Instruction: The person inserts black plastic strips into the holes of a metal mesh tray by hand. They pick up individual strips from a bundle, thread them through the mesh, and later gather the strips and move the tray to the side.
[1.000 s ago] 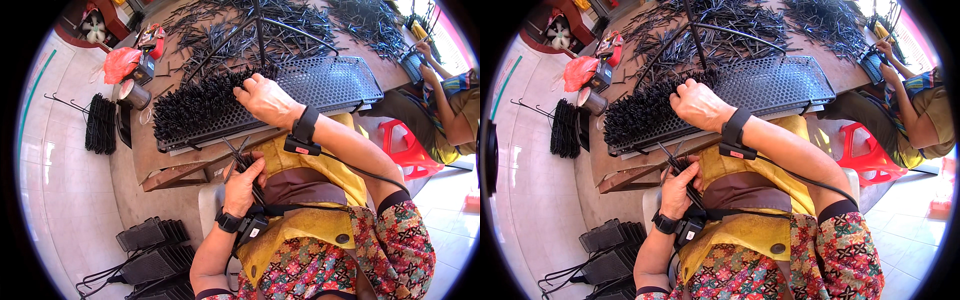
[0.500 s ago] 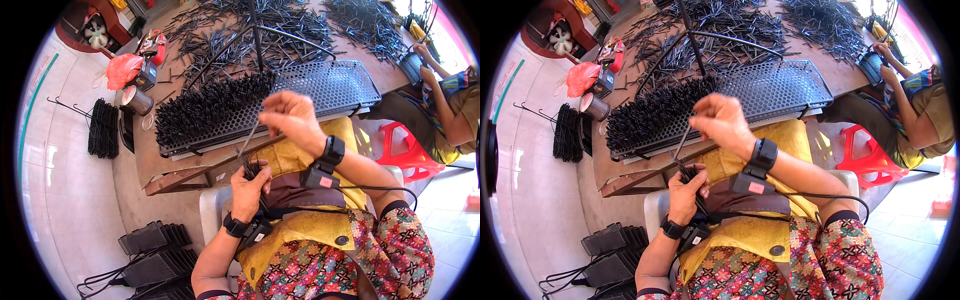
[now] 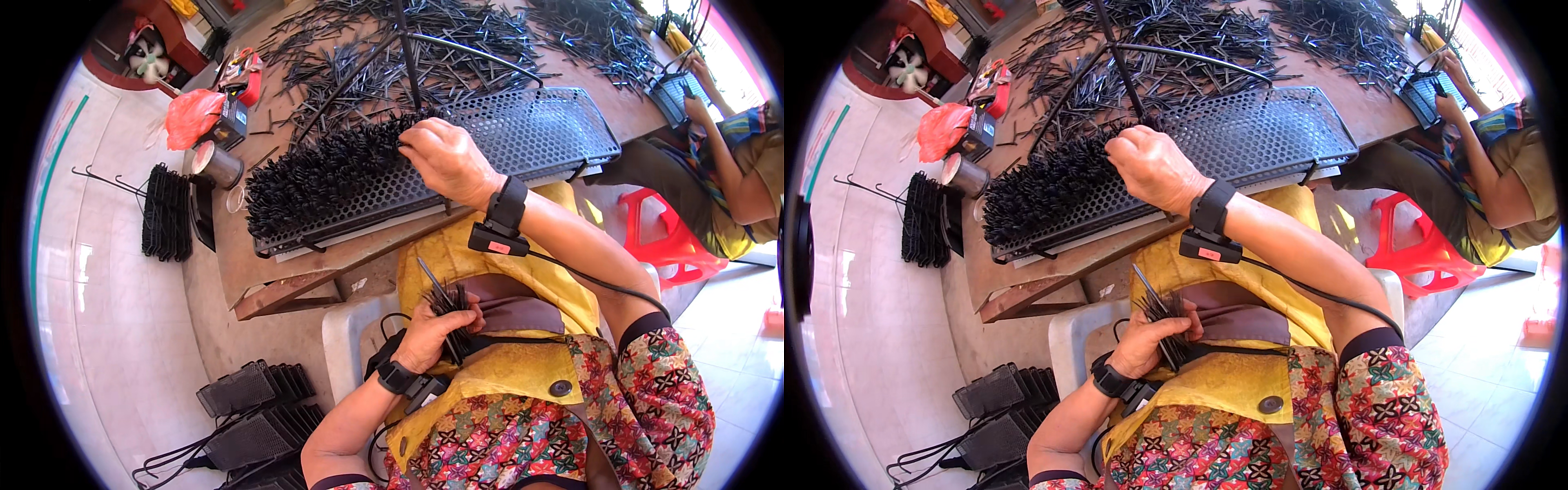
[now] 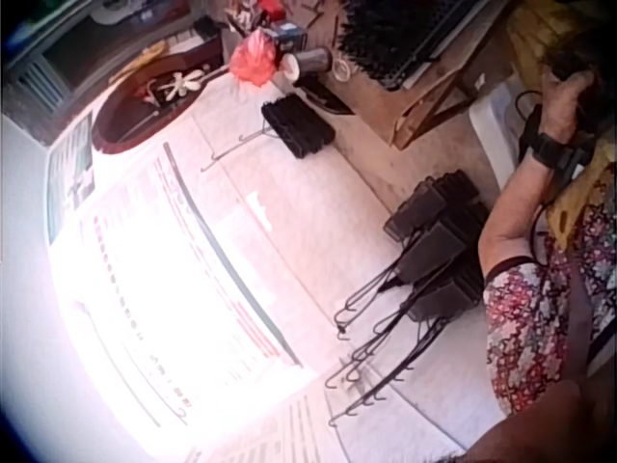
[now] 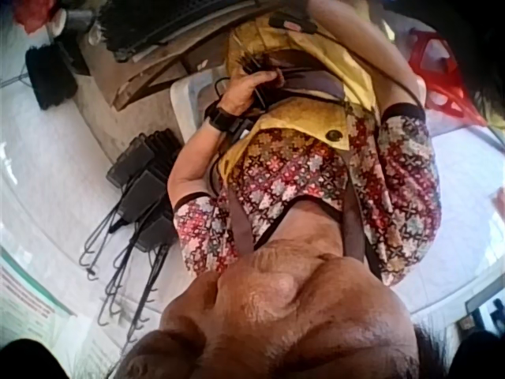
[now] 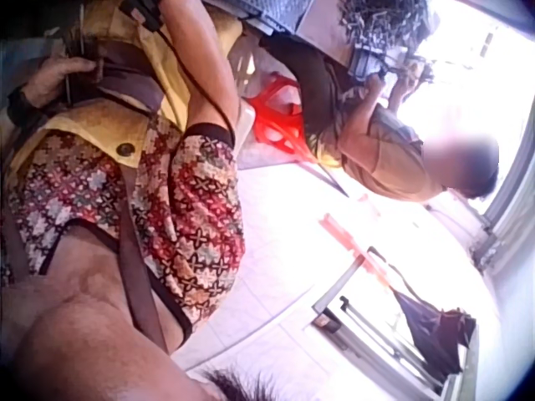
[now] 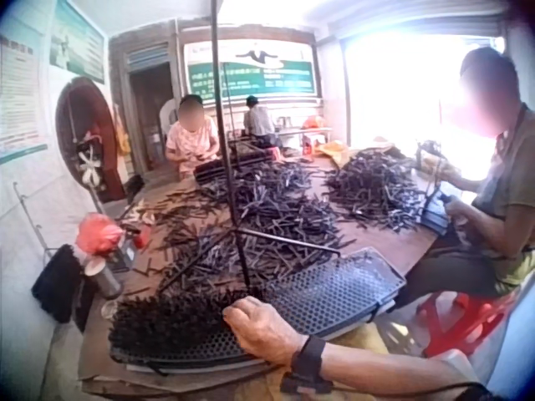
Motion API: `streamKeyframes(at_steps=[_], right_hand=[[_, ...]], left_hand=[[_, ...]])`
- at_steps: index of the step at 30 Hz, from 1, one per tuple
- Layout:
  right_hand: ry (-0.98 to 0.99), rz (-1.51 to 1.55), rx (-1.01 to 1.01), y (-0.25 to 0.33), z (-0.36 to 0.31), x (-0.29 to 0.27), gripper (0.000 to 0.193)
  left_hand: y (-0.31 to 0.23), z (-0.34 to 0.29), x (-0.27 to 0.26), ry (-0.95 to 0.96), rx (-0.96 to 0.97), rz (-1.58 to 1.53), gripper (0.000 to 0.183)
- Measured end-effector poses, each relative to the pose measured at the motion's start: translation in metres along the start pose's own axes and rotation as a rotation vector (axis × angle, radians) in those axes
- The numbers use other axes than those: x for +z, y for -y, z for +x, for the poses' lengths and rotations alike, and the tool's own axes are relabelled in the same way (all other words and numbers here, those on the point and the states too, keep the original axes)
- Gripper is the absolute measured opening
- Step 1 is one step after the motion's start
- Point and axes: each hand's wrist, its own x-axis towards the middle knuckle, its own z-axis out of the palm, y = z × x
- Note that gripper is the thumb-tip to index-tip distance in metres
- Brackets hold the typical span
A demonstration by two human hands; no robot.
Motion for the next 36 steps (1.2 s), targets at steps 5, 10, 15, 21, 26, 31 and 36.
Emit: streamKeyframes(at_steps=[5,10,15,21,26,31,36], right_hand=[[0.454,-0.227,-0.033,0.006,0.015,0.002,0.018],[0.308,-0.183,0.035,0.017,0.003,-0.006,0.023],[0.658,0.495,0.776,0.055,-0.035,-0.053,0.03],[0.626,0.883,1.083,0.073,-0.062,-0.057,0.023],[0.484,0.948,1.279,0.071,-0.068,-0.056,0.012],[0.366,0.852,1.278,0.07,-0.066,-0.059,0.011],[0.111,0.584,1.016,0.056,-0.049,-0.063,0.013]], left_hand=[[0.002,-0.001,-0.002,0.014,0.015,0.008,0.013],[-0.003,-0.001,-0.002,-0.046,0.067,-0.004,0.014],[-0.015,-0.001,0.0,-0.125,0.183,0.011,0.014],[-0.026,-0.003,0.006,-0.147,0.18,0.072,0.013],[-0.033,-0.003,0.008,-0.189,0.142,0.018,0.013],[-0.03,0.0,0.002,-0.302,0.163,-0.036,0.012],[-0.028,0.003,-0.006,-0.375,0.188,-0.102,0.013]])
